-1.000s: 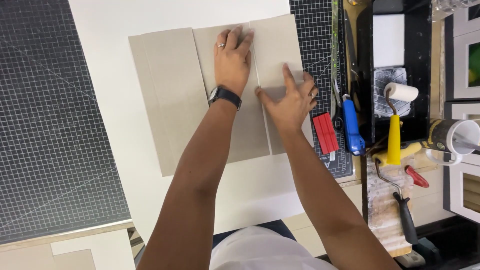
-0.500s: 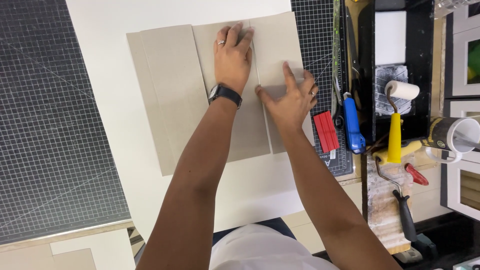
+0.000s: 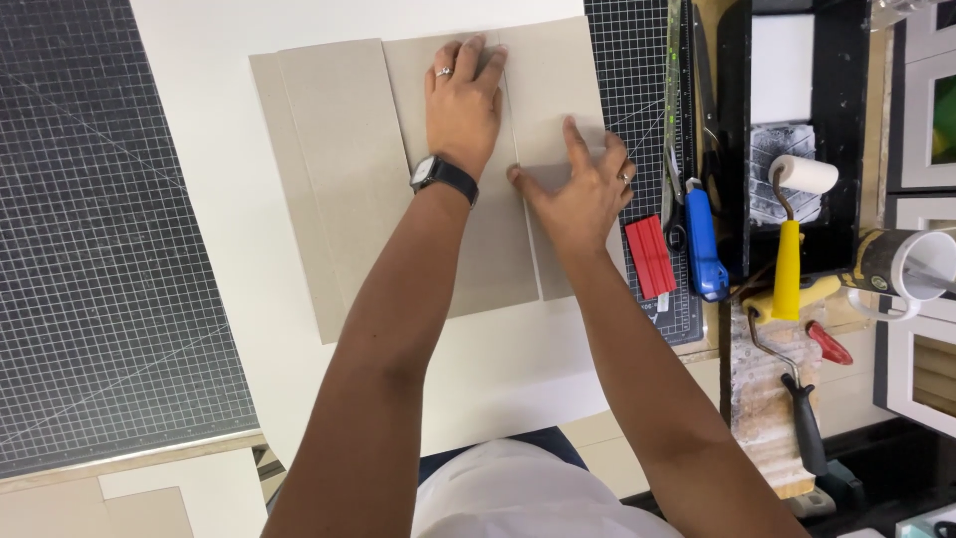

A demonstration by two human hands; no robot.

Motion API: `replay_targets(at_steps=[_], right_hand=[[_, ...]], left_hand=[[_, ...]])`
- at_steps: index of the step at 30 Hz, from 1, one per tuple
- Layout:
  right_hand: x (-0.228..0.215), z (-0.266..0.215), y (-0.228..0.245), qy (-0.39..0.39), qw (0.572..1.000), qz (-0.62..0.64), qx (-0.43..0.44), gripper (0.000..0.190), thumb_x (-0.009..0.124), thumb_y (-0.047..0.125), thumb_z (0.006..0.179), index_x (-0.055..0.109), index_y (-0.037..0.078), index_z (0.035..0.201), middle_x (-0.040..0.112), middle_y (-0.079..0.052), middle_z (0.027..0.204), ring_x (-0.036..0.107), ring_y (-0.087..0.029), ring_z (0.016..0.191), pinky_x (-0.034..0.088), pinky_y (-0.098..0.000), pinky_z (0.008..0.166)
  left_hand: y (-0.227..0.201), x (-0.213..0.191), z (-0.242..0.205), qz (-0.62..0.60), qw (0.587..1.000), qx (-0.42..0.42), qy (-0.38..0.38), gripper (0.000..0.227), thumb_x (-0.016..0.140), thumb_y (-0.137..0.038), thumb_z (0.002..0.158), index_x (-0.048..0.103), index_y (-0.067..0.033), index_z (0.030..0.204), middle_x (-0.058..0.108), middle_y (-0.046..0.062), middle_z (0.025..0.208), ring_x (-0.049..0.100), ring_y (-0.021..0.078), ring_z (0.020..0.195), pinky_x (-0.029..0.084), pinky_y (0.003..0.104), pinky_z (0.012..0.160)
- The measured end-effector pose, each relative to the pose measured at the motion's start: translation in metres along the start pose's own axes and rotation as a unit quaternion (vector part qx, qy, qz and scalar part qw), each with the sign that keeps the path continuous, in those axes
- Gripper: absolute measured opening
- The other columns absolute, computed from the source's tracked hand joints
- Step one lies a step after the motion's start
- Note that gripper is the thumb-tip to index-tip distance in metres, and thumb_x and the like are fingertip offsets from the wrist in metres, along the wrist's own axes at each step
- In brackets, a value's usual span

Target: Applying glue to cardboard pieces and mounting them onto a paper sheet using a roller and a scraper.

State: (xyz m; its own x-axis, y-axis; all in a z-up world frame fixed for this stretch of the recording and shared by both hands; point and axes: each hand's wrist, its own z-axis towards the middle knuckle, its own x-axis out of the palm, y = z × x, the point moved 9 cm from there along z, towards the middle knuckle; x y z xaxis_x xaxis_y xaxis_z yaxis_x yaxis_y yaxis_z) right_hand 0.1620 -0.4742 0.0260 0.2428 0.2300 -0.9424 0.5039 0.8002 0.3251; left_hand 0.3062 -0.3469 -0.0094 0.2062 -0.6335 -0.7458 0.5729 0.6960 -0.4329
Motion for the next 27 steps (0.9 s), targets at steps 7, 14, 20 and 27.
replay_targets(at_steps=[7,14,20,27], right_hand=[[0.0,0.0,-0.001,0.025,1.0,0.005,-0.001,0.091,0.08,0.08,0.07,0.062,0.032,0.145,0.041,-0.02,0.145,0.041,-0.044,0.126,0.042,-0.064,0.094],[0.01,0.001,-0.009,0.044,0.999,-0.015,-0.017,0.091,0.078,0.082,0.074,0.056,0.036,0.149,0.038,-0.019,0.147,0.041,-0.043,0.125,0.044,-0.0609,0.094],[0.012,-0.003,-0.016,0.014,0.998,0.004,-0.055,0.087,0.085,0.075,0.077,0.057,0.036,0.149,0.038,-0.016,0.148,0.041,-0.04,0.127,0.047,-0.0604,0.091],[0.015,-0.014,-0.023,-0.058,0.989,0.065,-0.121,0.079,0.079,0.077,0.083,0.061,0.033,0.147,0.04,-0.02,0.153,0.045,-0.04,0.125,0.048,-0.0589,0.093]], left_hand=[[0.004,0.009,0.007,0.015,0.996,0.021,0.081,0.045,0.065,-0.003,0.087,0.069,-0.012,0.131,0.056,0.008,0.134,0.046,0.0358,0.123,0.049,0.052,0.092],[0.0,-0.005,0.017,-0.015,0.995,0.029,0.099,0.032,0.068,-0.009,0.086,0.073,-0.008,0.118,0.06,0.007,0.123,0.052,0.0361,0.112,0.05,0.049,0.082],[0.001,-0.002,0.016,-0.05,0.985,0.015,0.166,0.042,0.08,-0.035,0.086,0.07,-0.0076,0.116,0.064,0.011,0.115,0.06,0.0386,0.091,0.047,0.048,0.086],[0.0,0.003,0.012,-0.026,0.957,-0.003,0.288,0.098,0.094,-0.066,0.065,0.061,-0.0095,0.138,0.058,0.012,0.13,0.057,0.0386,0.106,0.043,0.049,0.098]])
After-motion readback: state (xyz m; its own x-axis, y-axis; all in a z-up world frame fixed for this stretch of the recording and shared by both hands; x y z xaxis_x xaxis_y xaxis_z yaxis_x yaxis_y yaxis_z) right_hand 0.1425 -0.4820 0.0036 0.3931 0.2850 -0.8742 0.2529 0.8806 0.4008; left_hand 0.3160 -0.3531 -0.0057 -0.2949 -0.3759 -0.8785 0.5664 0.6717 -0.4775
